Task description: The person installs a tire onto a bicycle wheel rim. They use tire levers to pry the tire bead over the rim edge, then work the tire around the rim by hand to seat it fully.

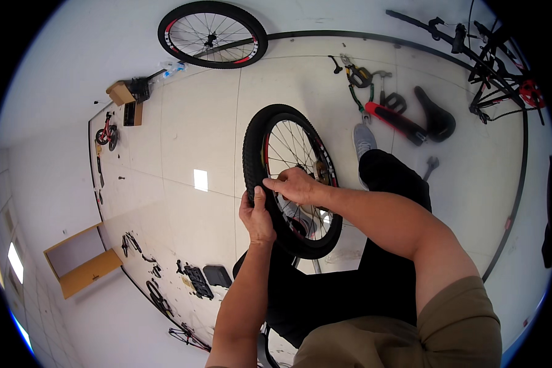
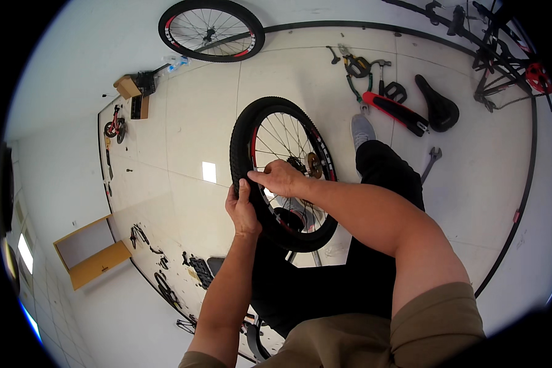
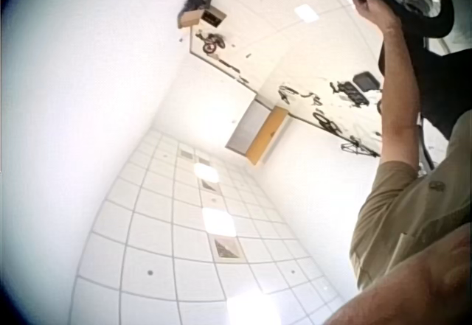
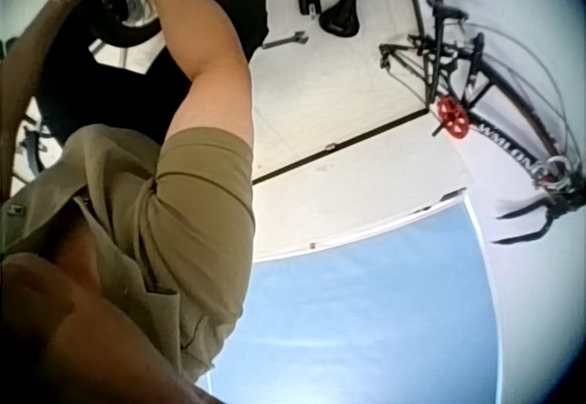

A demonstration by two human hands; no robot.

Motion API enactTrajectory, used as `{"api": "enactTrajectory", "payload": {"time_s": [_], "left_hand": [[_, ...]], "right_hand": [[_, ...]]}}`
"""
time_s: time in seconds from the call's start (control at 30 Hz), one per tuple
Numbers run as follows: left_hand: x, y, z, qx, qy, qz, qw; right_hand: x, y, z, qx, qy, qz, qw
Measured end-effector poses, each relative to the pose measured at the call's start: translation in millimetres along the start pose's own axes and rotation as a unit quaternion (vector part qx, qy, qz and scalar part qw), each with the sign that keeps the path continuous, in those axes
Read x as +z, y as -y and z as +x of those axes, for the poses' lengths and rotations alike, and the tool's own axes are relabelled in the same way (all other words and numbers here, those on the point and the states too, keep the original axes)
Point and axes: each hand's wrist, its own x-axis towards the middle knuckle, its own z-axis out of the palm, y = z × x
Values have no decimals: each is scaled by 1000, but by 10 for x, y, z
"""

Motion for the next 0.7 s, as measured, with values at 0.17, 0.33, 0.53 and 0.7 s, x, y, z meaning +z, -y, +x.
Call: {"api": "enactTrajectory", "payload": {"time_s": [0.17, 0.33, 0.53, 0.7], "left_hand": [[8, 32, 2, 6, 0, 4, 1000], [20, 33, -13, 10, -2, 20, 1000], [33, -25, -46, -1, -4, 10, 1000], [45, -26, -31, -16, -5, 8, 1000]], "right_hand": [[66, -76, 69, -14, -54, 14, 998], [45, -57, 63, -13, -38, -38, 998], [-44, 72, 8, -24, -6, -90, 996], [-114, 92, 33, -32, 6, -117, 993]]}}
